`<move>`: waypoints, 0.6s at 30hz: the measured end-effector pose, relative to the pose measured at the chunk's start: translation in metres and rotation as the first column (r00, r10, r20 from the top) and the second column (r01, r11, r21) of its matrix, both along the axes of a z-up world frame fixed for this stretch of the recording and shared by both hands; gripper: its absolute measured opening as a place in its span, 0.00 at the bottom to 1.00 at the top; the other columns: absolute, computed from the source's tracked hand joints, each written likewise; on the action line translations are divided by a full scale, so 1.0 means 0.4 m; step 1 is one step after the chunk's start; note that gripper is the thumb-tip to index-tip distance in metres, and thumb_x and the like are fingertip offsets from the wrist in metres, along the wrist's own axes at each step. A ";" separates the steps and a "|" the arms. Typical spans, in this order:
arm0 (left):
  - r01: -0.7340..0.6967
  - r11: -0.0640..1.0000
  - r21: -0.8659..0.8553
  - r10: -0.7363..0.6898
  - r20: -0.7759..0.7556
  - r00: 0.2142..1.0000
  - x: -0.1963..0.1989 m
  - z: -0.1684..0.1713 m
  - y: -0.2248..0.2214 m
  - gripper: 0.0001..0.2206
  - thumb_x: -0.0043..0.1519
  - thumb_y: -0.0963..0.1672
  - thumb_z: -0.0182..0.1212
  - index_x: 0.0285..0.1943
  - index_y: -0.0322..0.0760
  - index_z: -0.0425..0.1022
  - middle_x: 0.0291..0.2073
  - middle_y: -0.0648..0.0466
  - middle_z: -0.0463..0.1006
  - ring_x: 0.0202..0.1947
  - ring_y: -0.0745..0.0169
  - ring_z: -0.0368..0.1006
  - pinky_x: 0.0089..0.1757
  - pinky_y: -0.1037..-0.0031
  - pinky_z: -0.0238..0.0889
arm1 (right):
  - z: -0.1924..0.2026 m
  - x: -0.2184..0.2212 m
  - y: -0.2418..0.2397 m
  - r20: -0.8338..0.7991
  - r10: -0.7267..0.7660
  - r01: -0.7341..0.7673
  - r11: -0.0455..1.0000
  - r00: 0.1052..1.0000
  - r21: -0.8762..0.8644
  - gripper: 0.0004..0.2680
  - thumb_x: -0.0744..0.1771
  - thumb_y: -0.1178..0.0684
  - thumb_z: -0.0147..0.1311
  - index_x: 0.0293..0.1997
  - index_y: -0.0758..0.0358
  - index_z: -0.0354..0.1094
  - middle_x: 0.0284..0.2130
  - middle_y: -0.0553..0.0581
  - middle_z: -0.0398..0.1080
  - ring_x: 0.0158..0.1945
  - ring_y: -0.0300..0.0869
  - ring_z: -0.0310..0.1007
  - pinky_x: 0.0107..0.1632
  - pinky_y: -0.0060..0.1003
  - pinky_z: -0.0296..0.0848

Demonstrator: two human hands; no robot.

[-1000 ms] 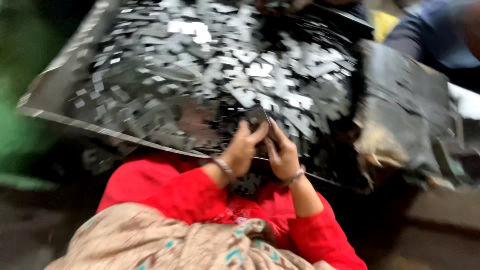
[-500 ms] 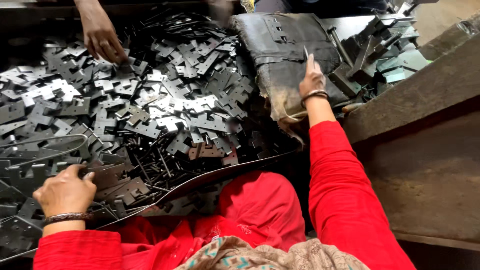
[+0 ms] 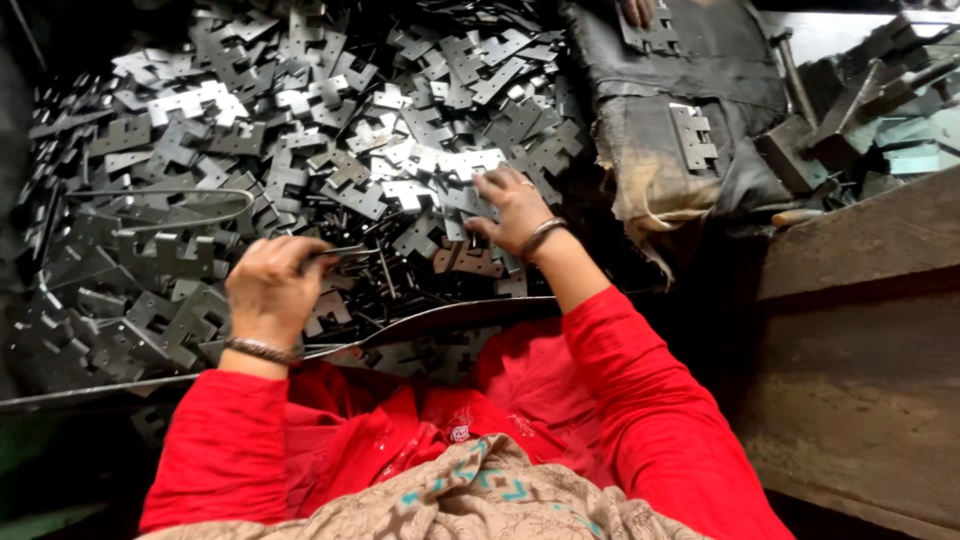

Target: The person picks up metal brackets and small metal pins from a large bin and sorts them into different areas or stacks.

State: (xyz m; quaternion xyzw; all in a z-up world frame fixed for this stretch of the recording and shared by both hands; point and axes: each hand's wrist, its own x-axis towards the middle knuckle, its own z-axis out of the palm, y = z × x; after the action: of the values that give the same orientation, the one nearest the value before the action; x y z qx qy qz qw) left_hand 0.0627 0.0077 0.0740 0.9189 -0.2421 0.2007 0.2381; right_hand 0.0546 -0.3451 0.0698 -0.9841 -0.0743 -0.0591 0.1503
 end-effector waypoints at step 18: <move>0.004 0.962 -0.273 0.023 0.095 0.995 0.018 0.038 0.009 0.04 0.64 0.43 0.71 0.41 0.38 0.81 0.35 0.52 0.80 0.37 0.53 0.78 0.38 0.65 0.71 | 0.051 -0.041 -0.045 -0.193 -0.312 0.074 -0.356 0.930 0.932 0.08 0.72 0.56 0.47 0.50 0.71 0.67 0.38 0.62 0.76 0.40 0.49 0.79 0.48 0.48 0.83</move>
State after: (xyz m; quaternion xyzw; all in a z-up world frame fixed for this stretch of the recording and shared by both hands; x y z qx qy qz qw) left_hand 0.0699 0.0114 0.0893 0.8676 -0.2191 0.2778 0.3496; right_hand 0.0383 -0.3631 0.0902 -0.4410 0.1637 -0.1915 0.8614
